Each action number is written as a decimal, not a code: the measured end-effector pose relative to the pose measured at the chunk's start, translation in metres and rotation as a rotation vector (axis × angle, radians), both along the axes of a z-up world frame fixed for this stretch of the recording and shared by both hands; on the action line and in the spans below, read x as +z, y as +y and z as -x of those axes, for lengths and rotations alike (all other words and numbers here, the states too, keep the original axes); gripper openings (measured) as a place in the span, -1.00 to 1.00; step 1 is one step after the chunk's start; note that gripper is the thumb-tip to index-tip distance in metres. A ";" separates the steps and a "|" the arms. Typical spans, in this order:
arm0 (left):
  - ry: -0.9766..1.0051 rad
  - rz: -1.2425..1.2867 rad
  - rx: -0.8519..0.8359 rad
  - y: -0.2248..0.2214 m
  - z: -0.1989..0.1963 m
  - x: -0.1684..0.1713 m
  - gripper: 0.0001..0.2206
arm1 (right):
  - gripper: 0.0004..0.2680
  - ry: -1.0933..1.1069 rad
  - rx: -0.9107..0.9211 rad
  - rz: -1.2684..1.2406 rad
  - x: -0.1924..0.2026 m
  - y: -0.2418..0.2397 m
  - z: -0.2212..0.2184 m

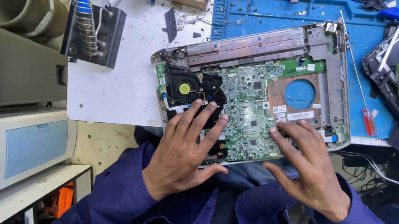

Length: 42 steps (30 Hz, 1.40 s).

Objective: The person disassembles a laptop by removing internal components, including the cooling fan and motherboard, from the chassis by hand and with a screwdriver.

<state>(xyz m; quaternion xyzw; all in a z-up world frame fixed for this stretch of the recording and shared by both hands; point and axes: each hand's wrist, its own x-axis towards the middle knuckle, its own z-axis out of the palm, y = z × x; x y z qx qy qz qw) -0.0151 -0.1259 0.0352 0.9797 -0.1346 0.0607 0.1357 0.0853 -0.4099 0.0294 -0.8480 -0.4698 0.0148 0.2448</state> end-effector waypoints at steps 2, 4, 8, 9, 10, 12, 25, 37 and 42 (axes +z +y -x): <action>0.016 -0.019 -0.009 0.001 0.000 -0.003 -0.06 | -0.53 0.056 0.026 -0.049 -0.004 -0.002 0.000; 0.016 -0.029 -0.015 0.001 0.000 -0.002 -0.07 | -0.56 0.050 0.026 -0.054 -0.006 -0.004 0.000; 0.016 -0.048 -0.016 0.002 -0.001 0.000 -0.05 | -0.59 0.049 0.009 -0.104 -0.010 -0.005 0.002; 0.018 -0.052 -0.013 0.002 -0.001 0.000 -0.05 | -0.59 0.050 0.012 -0.107 -0.009 -0.005 0.004; 0.020 -0.049 -0.017 0.003 -0.001 0.000 -0.04 | -0.61 0.022 0.003 -0.115 -0.009 -0.005 0.006; 0.025 -0.049 -0.010 0.004 -0.001 0.002 -0.03 | -0.63 -0.004 0.005 -0.127 -0.005 -0.003 0.008; -0.029 -0.085 -0.030 0.009 -0.009 0.007 -0.20 | -0.66 -0.165 0.042 0.015 -0.007 0.005 0.004; -0.006 -0.181 -0.027 0.001 -0.009 0.007 -0.05 | -0.54 -0.133 0.117 0.060 -0.003 -0.006 -0.004; 0.118 -0.257 -0.042 -0.014 0.006 0.053 0.02 | -0.46 -0.204 0.081 0.060 -0.008 -0.004 -0.001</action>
